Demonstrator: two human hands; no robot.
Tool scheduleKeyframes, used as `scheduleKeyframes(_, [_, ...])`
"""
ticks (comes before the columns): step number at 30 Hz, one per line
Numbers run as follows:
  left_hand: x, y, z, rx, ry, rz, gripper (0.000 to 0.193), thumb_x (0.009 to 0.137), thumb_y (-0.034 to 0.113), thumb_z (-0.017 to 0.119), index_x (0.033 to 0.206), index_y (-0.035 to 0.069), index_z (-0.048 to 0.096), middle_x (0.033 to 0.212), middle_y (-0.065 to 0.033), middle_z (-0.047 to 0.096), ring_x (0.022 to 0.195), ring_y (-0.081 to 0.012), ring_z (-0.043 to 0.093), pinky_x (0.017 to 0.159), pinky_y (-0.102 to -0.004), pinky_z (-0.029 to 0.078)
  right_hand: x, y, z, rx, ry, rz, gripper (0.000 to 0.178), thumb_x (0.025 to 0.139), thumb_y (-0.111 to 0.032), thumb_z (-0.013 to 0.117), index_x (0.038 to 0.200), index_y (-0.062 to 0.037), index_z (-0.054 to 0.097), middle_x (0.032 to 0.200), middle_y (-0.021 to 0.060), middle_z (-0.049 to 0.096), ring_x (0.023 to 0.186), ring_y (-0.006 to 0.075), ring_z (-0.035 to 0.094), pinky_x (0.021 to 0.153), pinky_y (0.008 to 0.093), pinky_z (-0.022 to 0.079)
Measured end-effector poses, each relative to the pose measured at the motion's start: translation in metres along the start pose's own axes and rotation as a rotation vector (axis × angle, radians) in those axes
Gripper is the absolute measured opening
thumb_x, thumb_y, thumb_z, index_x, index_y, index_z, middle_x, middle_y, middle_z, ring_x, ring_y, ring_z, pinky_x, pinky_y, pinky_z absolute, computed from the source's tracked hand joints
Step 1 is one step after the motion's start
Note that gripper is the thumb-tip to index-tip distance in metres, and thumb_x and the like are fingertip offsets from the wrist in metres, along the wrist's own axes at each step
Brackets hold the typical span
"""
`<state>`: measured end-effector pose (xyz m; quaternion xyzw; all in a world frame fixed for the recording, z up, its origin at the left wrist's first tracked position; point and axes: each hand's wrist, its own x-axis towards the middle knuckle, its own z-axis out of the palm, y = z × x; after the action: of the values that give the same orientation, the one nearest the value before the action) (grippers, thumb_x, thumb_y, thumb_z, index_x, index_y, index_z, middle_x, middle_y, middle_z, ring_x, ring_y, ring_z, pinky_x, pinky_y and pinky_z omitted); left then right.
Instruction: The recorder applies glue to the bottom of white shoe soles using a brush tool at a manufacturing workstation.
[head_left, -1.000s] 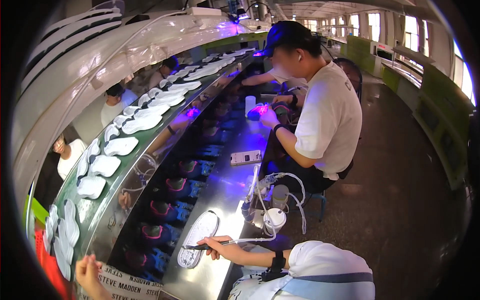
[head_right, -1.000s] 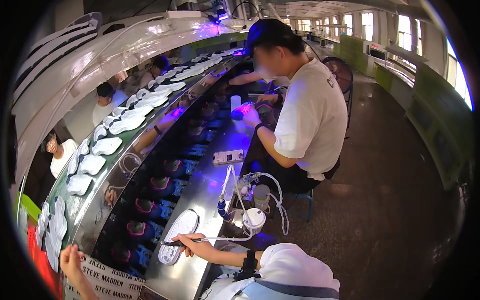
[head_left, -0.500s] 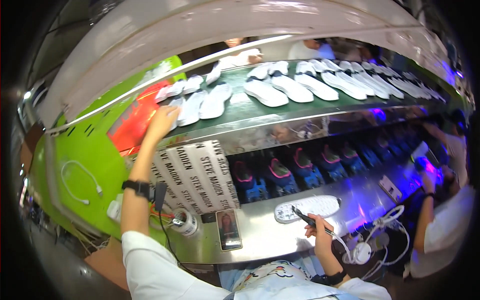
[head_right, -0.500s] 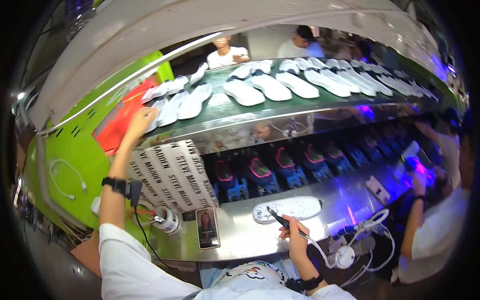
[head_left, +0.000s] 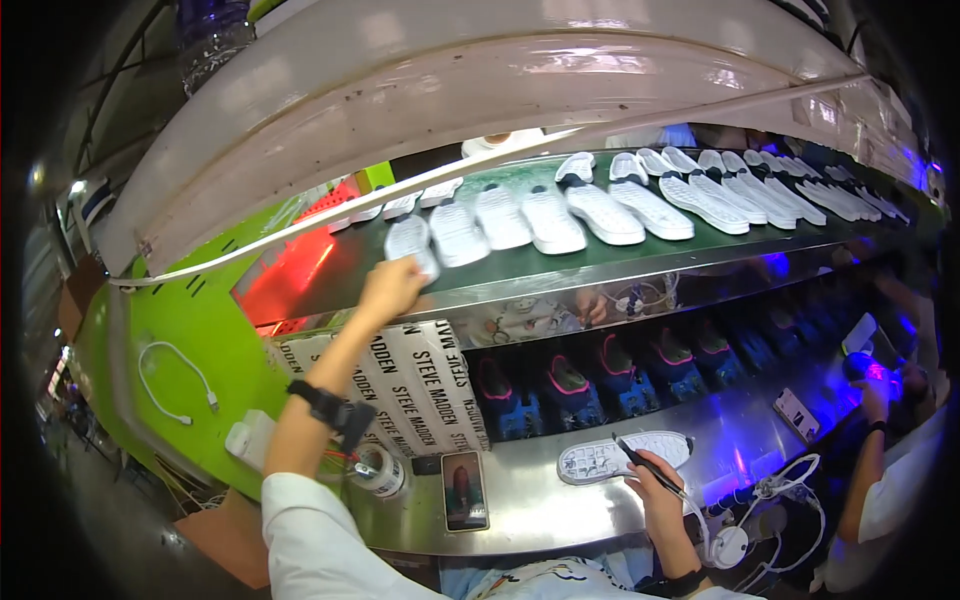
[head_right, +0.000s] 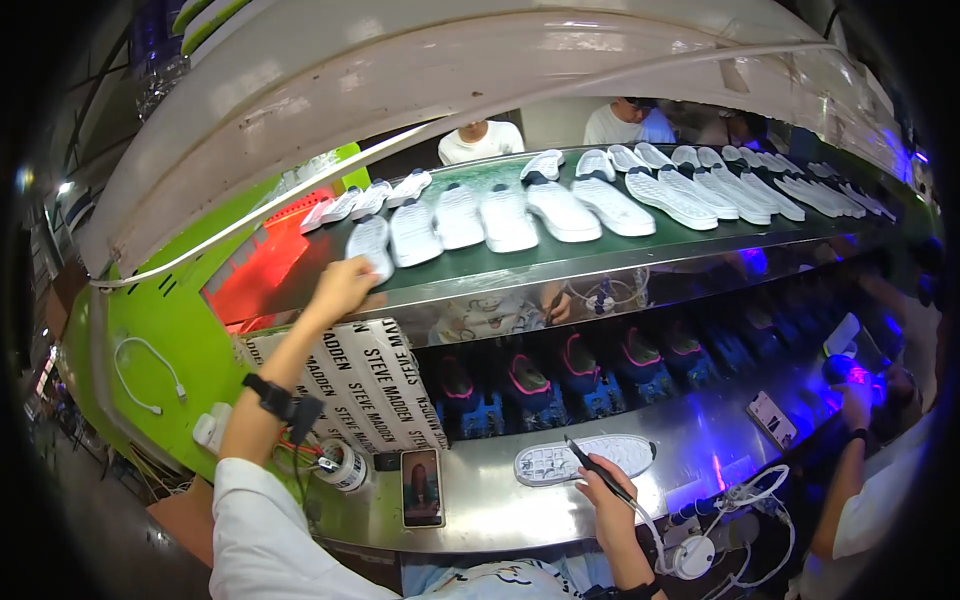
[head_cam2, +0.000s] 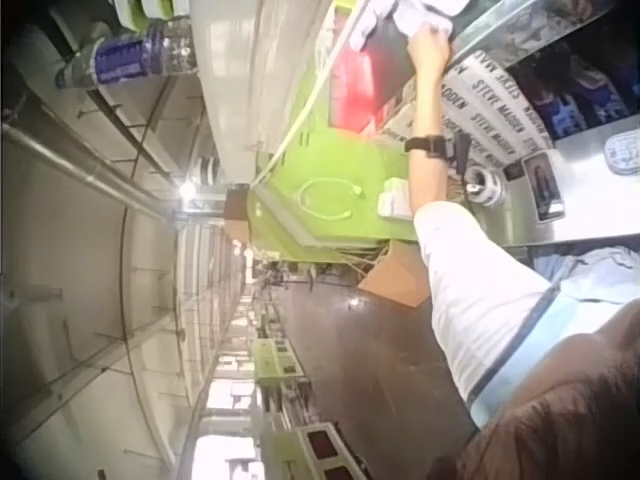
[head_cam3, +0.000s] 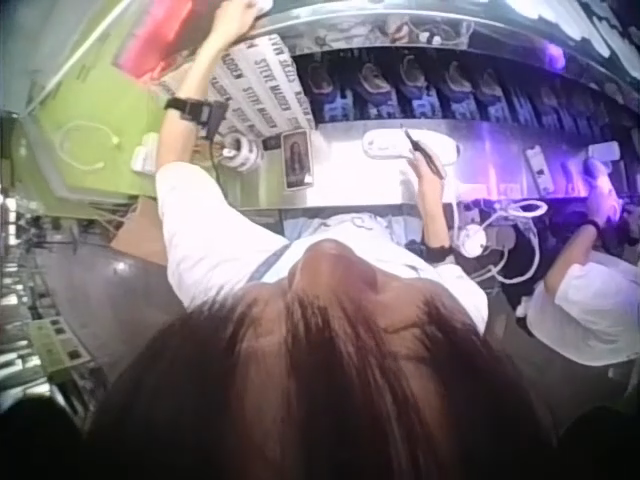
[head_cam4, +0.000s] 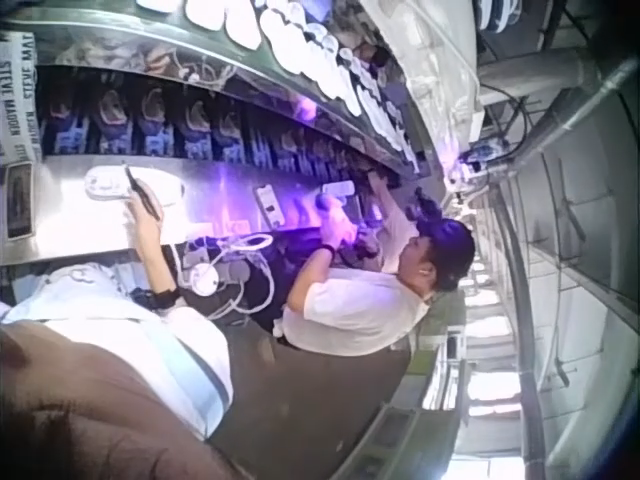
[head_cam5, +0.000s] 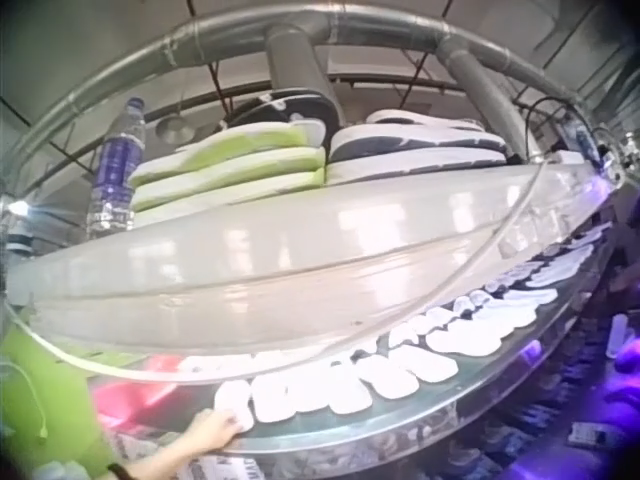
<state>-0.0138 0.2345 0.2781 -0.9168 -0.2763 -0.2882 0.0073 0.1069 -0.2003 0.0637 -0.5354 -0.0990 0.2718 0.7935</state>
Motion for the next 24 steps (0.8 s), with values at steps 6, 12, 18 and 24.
scheduleKeyframes(6, [0.046, -0.001, 0.002, 0.319, 0.074, -0.490, 0.057, 0.085, 0.049, 0.051, 0.101, -0.004, 0.063, 0.111, -0.0249, 0.061, 0.108, -0.0417, 0.055, 0.088, -0.0510, 0.046, 0.000, -0.003, 0.030, 0.151, -0.140, 0.035, 0.031, 0.085, -0.001, 0.060, 0.115, 0.0039, 0.057, 0.105, 0.0140, 0.063, 0.094, 0.0182, 0.063, 0.079, 0.0279, 0.053])
scheduleKeyframes(12, [0.072, -0.057, -0.031, 0.066, 0.204, -0.297, 0.013, 0.073, 0.009, 0.060, 0.079, -0.001, 0.061, 0.081, -0.0236, 0.063, 0.075, -0.0359, 0.064, 0.068, -0.0451, 0.049, -0.007, -0.002, 0.035, 0.045, -0.194, 0.080, 0.035, 0.084, -0.001, 0.060, 0.119, 0.0038, 0.054, 0.106, 0.0134, 0.063, 0.094, 0.0204, 0.064, 0.076, 0.0309, 0.055])
scheduleKeyframes(18, [0.033, -0.044, -0.070, 1.068, 0.089, 0.580, 0.011, 0.077, 0.011, 0.056, 0.087, 0.006, 0.059, 0.078, -0.0061, 0.057, 0.075, -0.0246, 0.062, 0.059, -0.0382, 0.054, -0.006, 0.000, 0.040, -0.232, -0.138, -0.179, 0.030, 0.081, 0.000, 0.064, 0.111, 0.0029, 0.062, 0.104, 0.0108, 0.065, 0.095, 0.0155, 0.061, 0.082, 0.0243, 0.046])
scheduleKeyframes(24, [-0.033, -0.035, -0.127, 0.091, 0.292, -0.072, 0.050, 0.069, 0.005, 0.060, 0.119, -0.002, 0.054, 0.094, -0.0191, 0.065, 0.082, -0.0310, 0.065, 0.075, -0.0364, 0.052, -0.007, -0.027, 0.050, -0.196, -0.193, -0.272, 0.030, 0.080, -0.002, 0.065, 0.110, 0.0018, 0.064, 0.108, 0.0110, 0.065, 0.098, 0.0175, 0.060, 0.089, 0.0268, 0.044])
